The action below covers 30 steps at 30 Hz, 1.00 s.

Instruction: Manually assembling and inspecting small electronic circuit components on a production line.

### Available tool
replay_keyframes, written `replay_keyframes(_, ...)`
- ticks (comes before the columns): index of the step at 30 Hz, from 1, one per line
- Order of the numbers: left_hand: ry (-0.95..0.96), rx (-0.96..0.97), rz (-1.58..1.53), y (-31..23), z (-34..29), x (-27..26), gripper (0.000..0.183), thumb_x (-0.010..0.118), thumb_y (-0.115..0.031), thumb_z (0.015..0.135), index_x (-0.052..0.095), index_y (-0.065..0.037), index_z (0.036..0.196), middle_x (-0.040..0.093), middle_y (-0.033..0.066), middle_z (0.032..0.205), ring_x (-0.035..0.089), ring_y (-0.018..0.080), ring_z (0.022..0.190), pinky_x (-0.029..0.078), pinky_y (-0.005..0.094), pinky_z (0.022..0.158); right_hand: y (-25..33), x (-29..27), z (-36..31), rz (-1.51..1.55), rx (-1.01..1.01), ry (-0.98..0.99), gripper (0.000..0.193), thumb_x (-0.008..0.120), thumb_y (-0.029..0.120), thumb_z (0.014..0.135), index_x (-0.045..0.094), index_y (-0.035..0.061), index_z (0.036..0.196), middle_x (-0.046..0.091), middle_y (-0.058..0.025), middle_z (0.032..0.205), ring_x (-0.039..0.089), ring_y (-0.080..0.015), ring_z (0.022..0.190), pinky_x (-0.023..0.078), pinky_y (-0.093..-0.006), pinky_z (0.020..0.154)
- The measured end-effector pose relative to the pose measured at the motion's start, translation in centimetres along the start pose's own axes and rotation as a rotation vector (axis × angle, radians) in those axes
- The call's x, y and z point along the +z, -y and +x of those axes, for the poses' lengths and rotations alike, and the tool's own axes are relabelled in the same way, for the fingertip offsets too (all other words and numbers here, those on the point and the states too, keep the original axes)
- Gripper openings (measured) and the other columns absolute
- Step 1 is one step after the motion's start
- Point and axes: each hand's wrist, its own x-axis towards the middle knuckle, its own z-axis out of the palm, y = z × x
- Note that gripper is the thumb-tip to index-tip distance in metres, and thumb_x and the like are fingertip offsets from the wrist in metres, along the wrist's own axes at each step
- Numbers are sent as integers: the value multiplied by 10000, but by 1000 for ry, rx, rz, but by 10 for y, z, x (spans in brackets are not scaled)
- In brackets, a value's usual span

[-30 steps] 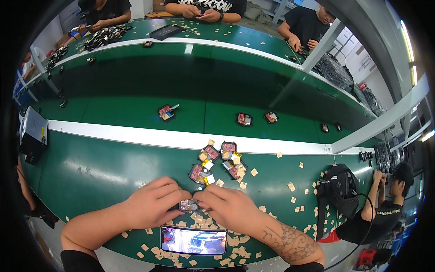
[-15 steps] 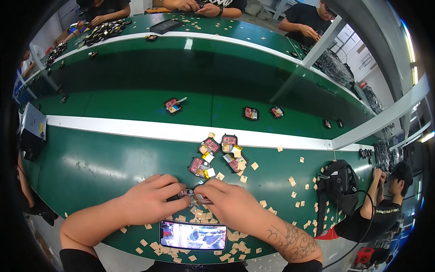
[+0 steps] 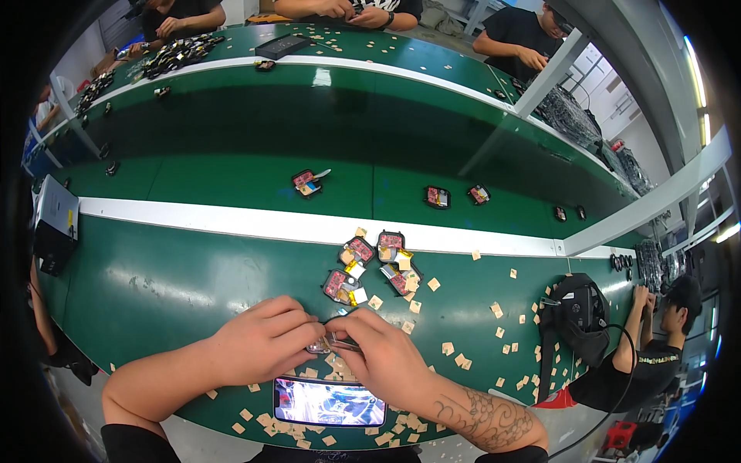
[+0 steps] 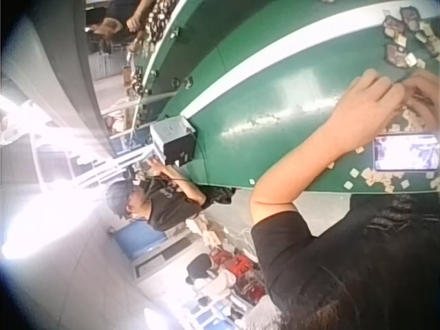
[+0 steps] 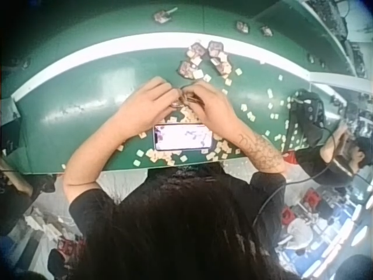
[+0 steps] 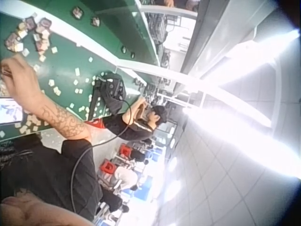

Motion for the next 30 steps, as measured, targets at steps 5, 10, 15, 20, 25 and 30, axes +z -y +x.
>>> replay_keyframes(5,-15,-20,-18,-2,0,-1,446,841,-103,813,655,-59,1216,655,89,1103,627,309,1063,561,420,914,6,1,2,36,66,-2,246,748,46,954,697,11,1193,672,-131,1024,728,-305,804,584,-393,689)
replay_keyframes(10,-41,-39,-56,-3,2,1,455,856,-93,799,640,-50,1197,652,109,1086,636,333,1047,567,428,891,12,5,1,-55,14,-74,213,730,31,941,730,10,1153,681,-140,957,711,-355,785,575,-422,670)
replay_keyframes(15,-57,-62,-83,-5,2,1,461,869,-72,776,630,-40,1168,652,116,1064,640,348,1017,563,432,870,21,-3,16,-158,58,-9,122,738,21,899,725,5,1019,692,-144,882,707,-372,784,562,-445,666)
replay_keyframes(20,-45,-6,-61,-2,3,0,429,815,-78,831,597,-15,1197,621,117,1066,604,333,1009,538,426,877,2,-1,24,-81,-30,-26,137,789,12,872,705,4,980,696,-96,827,660,-273,662,510,-387,590)
replay_keyframes(25,-209,55,-95,-7,6,1,498,896,-72,768,647,-27,1197,684,127,1074,658,360,995,563,442,865,8,-18,15,150,128,-64,160,783,34,926,701,1,1059,646,-34,793,523,-106,587,413,-297,546)
replay_keyframes(30,-199,-275,-379,-30,20,-15,362,817,-42,892,648,-45,1212,683,98,976,669,229,867,563,335,746,13,-22,10,358,89,-74,146,754,38,966,691,5,1093,639,-54,838,471,-45,589,344,-280,529)
